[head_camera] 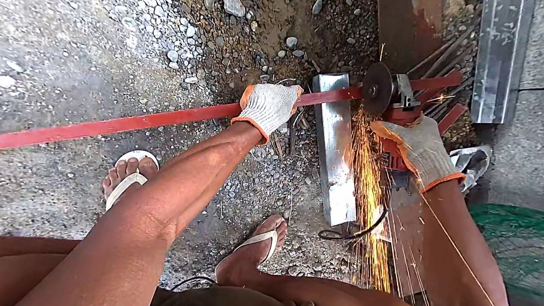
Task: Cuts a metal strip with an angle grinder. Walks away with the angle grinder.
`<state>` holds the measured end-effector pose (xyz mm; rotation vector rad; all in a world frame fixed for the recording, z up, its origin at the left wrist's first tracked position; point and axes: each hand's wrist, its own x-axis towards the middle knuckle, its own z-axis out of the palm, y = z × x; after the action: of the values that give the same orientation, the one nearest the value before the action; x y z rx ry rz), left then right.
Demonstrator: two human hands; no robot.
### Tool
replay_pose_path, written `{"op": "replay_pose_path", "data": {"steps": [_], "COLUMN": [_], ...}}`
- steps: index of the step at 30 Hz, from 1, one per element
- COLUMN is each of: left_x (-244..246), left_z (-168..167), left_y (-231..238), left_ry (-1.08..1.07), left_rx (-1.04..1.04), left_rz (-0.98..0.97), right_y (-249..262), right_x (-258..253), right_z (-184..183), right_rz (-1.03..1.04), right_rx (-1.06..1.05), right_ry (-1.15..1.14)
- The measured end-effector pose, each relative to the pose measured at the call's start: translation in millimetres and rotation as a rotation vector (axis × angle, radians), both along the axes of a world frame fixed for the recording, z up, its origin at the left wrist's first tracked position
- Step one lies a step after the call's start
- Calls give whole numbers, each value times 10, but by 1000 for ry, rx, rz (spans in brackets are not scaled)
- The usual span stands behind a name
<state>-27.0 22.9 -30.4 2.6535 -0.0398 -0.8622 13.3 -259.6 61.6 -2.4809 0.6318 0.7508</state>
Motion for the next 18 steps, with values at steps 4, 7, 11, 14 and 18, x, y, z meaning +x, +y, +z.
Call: {"op": "replay_pose_path", "data": {"steps": [4, 7, 11, 14, 18], "left_x": [3, 8, -1, 0, -4], "left_z": [-12, 1, -8, -7, -15], "left_y": [9, 8, 1, 5, 8], "left_ry": [4, 12, 8, 4, 3], "left_rx": [-5, 1, 1, -9, -21], "left_rz": [-7, 3, 6, 6, 12], "right_y": [-182, -50, -174, 21, 62], "right_x": [-7, 13, -49, -47, -62], "right_z": [-235, -54, -197, 27, 48], "right_rz": [66, 11, 39, -39, -53], "right_rx": [31, 6, 36, 92, 92], "right_ry": [-100, 15, -67, -18, -25]}}
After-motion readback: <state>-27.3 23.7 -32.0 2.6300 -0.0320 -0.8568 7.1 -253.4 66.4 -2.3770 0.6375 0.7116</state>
